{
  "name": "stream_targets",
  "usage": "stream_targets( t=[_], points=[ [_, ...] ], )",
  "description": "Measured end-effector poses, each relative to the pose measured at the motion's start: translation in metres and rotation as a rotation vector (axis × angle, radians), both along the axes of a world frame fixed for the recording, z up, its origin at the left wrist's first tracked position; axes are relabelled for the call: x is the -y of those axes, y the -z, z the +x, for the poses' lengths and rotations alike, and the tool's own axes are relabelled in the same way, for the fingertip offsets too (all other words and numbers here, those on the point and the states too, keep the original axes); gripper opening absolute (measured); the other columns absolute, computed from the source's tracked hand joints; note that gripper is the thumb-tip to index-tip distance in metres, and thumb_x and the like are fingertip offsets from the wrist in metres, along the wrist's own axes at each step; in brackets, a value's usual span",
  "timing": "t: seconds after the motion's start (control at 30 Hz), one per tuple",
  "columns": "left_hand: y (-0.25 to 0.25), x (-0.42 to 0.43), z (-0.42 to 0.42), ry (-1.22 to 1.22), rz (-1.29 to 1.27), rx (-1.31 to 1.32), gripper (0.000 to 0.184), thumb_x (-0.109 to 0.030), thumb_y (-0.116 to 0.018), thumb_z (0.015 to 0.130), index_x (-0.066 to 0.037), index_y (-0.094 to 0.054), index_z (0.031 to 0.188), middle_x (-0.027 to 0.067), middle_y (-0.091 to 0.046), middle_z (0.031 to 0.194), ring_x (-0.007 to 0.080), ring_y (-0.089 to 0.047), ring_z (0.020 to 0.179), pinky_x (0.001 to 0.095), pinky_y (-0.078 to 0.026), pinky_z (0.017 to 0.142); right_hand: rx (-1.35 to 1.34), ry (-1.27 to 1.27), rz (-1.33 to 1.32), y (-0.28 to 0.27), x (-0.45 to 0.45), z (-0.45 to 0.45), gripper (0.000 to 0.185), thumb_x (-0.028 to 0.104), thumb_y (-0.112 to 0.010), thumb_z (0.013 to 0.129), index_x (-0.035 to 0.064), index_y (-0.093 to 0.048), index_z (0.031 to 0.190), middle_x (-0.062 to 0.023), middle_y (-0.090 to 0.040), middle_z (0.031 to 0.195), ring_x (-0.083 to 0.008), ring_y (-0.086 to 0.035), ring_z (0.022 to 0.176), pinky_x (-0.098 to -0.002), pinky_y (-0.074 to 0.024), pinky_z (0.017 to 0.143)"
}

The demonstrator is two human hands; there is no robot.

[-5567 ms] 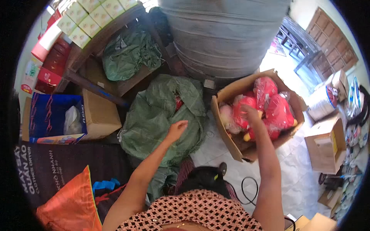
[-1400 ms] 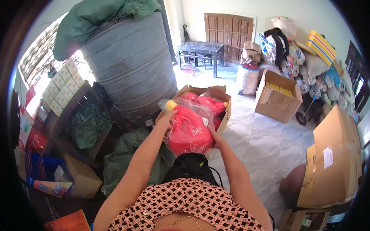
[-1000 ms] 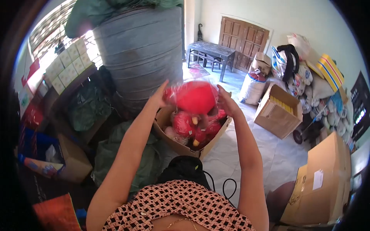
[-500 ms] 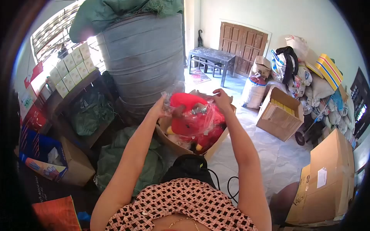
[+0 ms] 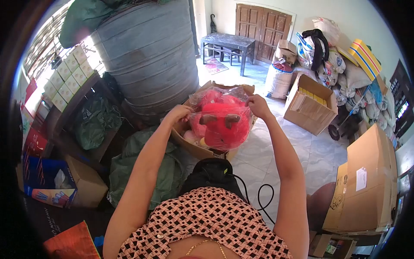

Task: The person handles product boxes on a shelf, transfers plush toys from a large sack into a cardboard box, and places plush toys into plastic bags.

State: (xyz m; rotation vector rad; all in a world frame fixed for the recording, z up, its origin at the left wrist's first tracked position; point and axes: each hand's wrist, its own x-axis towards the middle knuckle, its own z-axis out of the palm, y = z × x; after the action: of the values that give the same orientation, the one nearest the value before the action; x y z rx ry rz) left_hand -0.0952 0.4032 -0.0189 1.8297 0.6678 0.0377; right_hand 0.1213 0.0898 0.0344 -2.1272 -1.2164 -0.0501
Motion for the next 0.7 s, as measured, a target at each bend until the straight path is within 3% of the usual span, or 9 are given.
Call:
stream_targets(
  t=[0.03, 0.07, 0.27, 0.33, 0.37, 0.47, 0.57, 0.67, 0.7],
  points=[
    [-0.028, 0.015, -0.005, 0.014, 0.170, -0.124, 0.020, -0.017, -0.055, 0.083, -0.008, -0.069, 0.094, 0.0025, -0.058, 0.063, 0.0105, -0.050, 0.047, 0.0232, -0.036, 0.041, 0.002, 0.023, 0.020, 0.007, 0.004, 0.005, 0.020, 0.010, -0.050, 0.074, 0.0033, -0.068, 0.077, -0.0161, -0.058, 0.076, -0.0268, -0.059, 0.074, -0.0363, -0.0473, 0.071],
    [-0.037, 0.020, -0.006, -0.040, 0.120, -0.083, 0.020, -0.019, -0.055, 0.083, -0.008, -0.069, 0.091, 0.0023, -0.058, 0.063, 0.0102, -0.050, 0.047, 0.0232, -0.035, 0.041, 0.003, 0.046, 0.041, 0.012, 0.007, 0.007, 0.019, 0.011, -0.051, 0.074, 0.0028, -0.068, 0.077, -0.0134, -0.057, 0.073, -0.0228, -0.059, 0.070, -0.0349, -0.0477, 0.068],
    [-0.042, 0.013, -0.001, -0.212, -0.017, 0.079, 0.018, -0.015, -0.055, 0.083, 0.000, -0.065, 0.081, 0.0079, -0.060, 0.062, 0.0140, -0.053, 0.046, 0.0248, -0.037, 0.038, -0.009, 0.178, -0.019, 0.024, 0.047, 0.012, 0.021, 0.020, -0.056, 0.075, 0.0061, -0.071, 0.078, -0.0138, -0.065, 0.080, -0.0249, -0.061, 0.075, -0.0362, -0.0487, 0.071],
    [-0.042, 0.020, 0.001, -0.230, -0.052, 0.156, 0.018, -0.012, -0.054, 0.084, 0.002, -0.064, 0.088, 0.0091, -0.060, 0.063, 0.0141, -0.054, 0.046, 0.0251, -0.037, 0.038, -0.019, 0.194, -0.014, 0.030, 0.053, 0.014, 0.021, 0.019, -0.055, 0.075, 0.0055, -0.071, 0.078, -0.0132, -0.065, 0.077, -0.0231, -0.062, 0.072, -0.0357, -0.0491, 0.070],
    [-0.043, 0.024, 0.002, -0.239, -0.071, 0.193, 0.019, -0.011, -0.053, 0.084, 0.003, -0.064, 0.092, 0.0098, -0.061, 0.064, 0.0142, -0.054, 0.046, 0.0252, -0.038, 0.038, -0.048, 0.193, 0.031, 0.035, 0.053, 0.016, 0.022, 0.020, -0.056, 0.073, 0.0046, -0.071, 0.078, -0.0149, -0.066, 0.072, -0.0276, -0.064, 0.069, -0.0370, -0.0497, 0.068],
    [-0.051, 0.027, 0.006, -0.192, -0.148, 0.138, 0.029, -0.009, -0.047, 0.086, 0.002, -0.060, 0.110, 0.0084, -0.063, 0.071, 0.0135, -0.059, 0.058, 0.0226, -0.047, 0.051, -0.181, 0.197, 0.071, 0.042, 0.056, 0.021, 0.020, 0.016, -0.056, 0.074, 0.0021, -0.070, 0.080, -0.0128, -0.065, 0.068, -0.0224, -0.064, 0.061, -0.0342, -0.0501, 0.062],
    [-0.058, 0.030, 0.006, -0.246, -0.351, 0.241, 0.029, -0.010, -0.053, 0.086, 0.004, -0.059, 0.110, 0.0102, -0.065, 0.076, 0.0158, -0.064, 0.069, 0.0234, -0.051, 0.063, -0.217, 0.200, 0.118, 0.042, 0.060, 0.022, 0.018, 0.012, -0.055, 0.076, 0.0002, -0.068, 0.081, -0.0112, -0.065, 0.067, -0.0176, -0.062, 0.056, -0.0310, -0.0496, 0.057],
    [-0.080, 0.038, 0.000, -0.024, -0.135, 0.408, 0.027, -0.010, -0.062, 0.082, 0.004, -0.062, 0.104, 0.0111, -0.067, 0.085, 0.0176, -0.065, 0.080, 0.0260, -0.052, 0.071, -0.250, 0.237, 0.187, 0.033, 0.069, 0.025, 0.018, 0.011, -0.055, 0.076, -0.0002, -0.068, 0.082, -0.0104, -0.065, 0.066, -0.0162, -0.062, 0.055, -0.0290, -0.0495, 0.056],
    [-0.088, 0.041, -0.001, 0.031, 0.080, 0.425, 0.026, -0.011, -0.064, 0.081, 0.003, -0.063, 0.102, 0.0113, -0.067, 0.089, 0.0177, -0.065, 0.080, 0.0268, -0.051, 0.070, -0.292, 0.251, 0.203, 0.027, 0.073, 0.026, 0.019, 0.012, -0.055, 0.077, -0.0005, -0.068, 0.083, -0.0101, -0.065, 0.067, -0.0152, -0.062, 0.057, -0.0282, -0.0493, 0.056]
  ],
)
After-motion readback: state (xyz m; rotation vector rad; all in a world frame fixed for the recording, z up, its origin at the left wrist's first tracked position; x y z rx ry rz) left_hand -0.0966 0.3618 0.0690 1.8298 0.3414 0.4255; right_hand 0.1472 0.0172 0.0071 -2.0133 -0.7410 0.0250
